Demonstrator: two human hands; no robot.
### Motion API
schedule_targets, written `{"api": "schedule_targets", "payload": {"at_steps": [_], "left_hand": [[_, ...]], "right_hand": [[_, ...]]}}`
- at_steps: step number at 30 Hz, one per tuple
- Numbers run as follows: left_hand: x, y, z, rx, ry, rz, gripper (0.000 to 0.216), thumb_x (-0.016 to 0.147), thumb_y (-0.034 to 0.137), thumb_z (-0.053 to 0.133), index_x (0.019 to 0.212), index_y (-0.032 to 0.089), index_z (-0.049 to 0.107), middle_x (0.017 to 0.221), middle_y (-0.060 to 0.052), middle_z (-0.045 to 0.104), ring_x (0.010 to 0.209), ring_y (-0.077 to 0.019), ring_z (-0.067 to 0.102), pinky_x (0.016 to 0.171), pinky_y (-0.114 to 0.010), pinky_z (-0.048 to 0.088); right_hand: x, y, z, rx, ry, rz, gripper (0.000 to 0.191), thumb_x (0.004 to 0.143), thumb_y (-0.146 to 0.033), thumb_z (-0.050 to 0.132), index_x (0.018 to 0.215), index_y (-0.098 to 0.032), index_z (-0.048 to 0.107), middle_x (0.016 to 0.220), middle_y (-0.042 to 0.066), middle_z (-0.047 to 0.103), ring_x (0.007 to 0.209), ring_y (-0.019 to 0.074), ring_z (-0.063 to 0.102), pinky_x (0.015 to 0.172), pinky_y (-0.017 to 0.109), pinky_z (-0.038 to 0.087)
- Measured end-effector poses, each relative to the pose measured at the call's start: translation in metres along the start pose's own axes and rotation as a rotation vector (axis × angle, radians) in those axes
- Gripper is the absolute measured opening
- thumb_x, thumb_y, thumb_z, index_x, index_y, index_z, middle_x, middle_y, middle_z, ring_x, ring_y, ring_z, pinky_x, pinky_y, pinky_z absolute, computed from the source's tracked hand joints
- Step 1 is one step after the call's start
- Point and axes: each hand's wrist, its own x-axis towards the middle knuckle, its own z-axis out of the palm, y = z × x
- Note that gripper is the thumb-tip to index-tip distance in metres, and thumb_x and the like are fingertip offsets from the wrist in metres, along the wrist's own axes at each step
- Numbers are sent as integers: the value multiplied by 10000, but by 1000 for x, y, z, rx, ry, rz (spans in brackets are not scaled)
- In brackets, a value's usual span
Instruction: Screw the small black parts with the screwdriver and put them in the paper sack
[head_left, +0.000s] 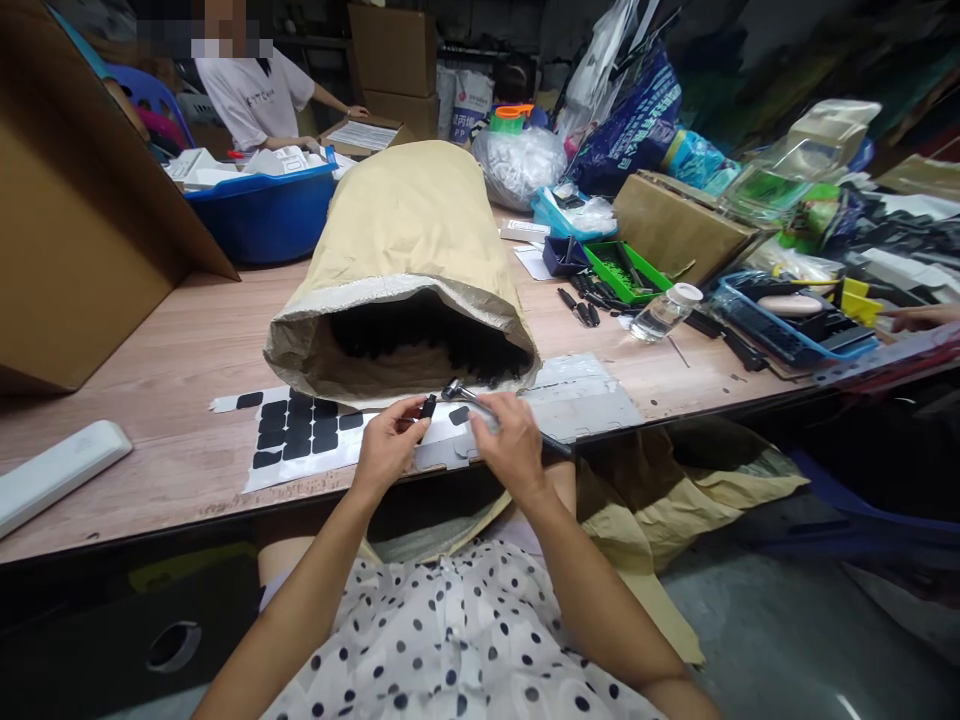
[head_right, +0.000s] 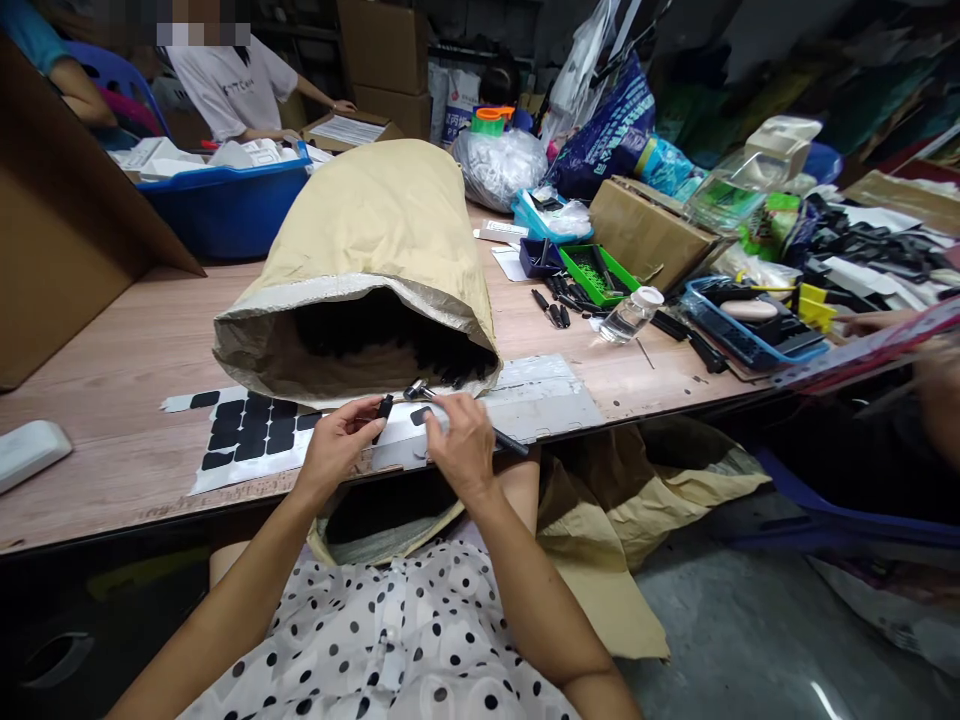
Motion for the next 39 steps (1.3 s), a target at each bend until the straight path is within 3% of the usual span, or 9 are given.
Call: {"api": "schedule_targets", "payload": {"at_steps": [3, 6, 11, 15, 20, 23, 26, 33, 39], "left_hand": [[10, -4, -3, 311, 7, 153, 265, 687, 204, 700, 941, 233, 770, 851, -6, 747, 740, -170, 637, 757, -311, 533], [12, -9, 0, 456, 5, 228, 171, 713, 191, 680, 856, 238, 761, 824, -6, 734, 779, -188, 645, 785, -317, 533], [10, -17, 3, 455, 22, 300, 154, 759, 221, 664, 869, 243, 770, 871, -14, 724, 815, -184, 646, 770, -291, 536], [12, -19, 3, 442, 17, 270, 154, 745, 217, 676, 863, 238, 772, 861, -10, 719, 790, -174, 635, 761, -285, 533], [15, -17, 3, 420, -11, 216, 162, 725, 234, 689, 862, 232, 777, 845, -11, 708, 746, -168, 614, 719, -284, 515], [15, -16, 4, 400, -18, 218, 157, 715, 228, 692, 846, 232, 778, 839, -18, 700, 752, -173, 612, 711, -284, 504], [14, -14, 5, 384, -14, 214, 140, 704, 219, 697, 819, 237, 775, 831, -18, 695, 761, -179, 614, 716, -285, 505], [14, -11, 6, 370, -19, 196, 148, 702, 193, 683, 818, 227, 769, 830, -12, 685, 753, -173, 610, 729, -292, 507], [13, -8, 7, 370, -16, 174, 127, 694, 173, 690, 791, 222, 755, 835, -11, 691, 747, -167, 606, 721, -284, 499]], "right_hand": [[16, 15, -9, -349, -52, 10, 234, 857, -308, 644, 1060, -225, 723, 1024, 105, 657, 988, 261, 564, 810, 358, 445], [23, 25, -8, -438, -161, -22, 132, 882, -252, 605, 965, -216, 701, 959, 96, 648, 938, 244, 569, 772, 332, 432], [12, 25, -9, -330, -107, -86, 118, 908, -232, 523, 928, -207, 637, 935, 78, 663, 874, 218, 599, 731, 292, 443], [-3, 14, -16, -274, -153, -70, 286, 925, -228, 467, 1164, -224, 623, 882, 34, 702, 742, 203, 623, 631, 272, 433], [-15, -3, -23, -205, -123, -207, 454, 985, -203, 393, 1385, -307, 582, 1014, 26, 728, 857, 167, 659, 736, 233, 482], [-20, -6, -19, -255, -56, -253, 458, 1009, -198, 365, 1388, -285, 608, 945, 49, 711, 835, 149, 652, 743, 205, 475], [-21, -2, -11, -346, -119, -231, 471, 969, -158, 435, 1362, -328, 633, 837, 25, 686, 712, 137, 623, 637, 191, 453], [-17, -12, -19, -208, -37, -233, 448, 1018, -220, 403, 1415, -326, 583, 932, 40, 714, 810, 147, 650, 712, 203, 478], [-23, -11, -12, -201, -30, -243, 426, 1023, -222, 408, 1377, -327, 621, 891, 33, 707, 776, 142, 645, 669, 197, 463]]}}
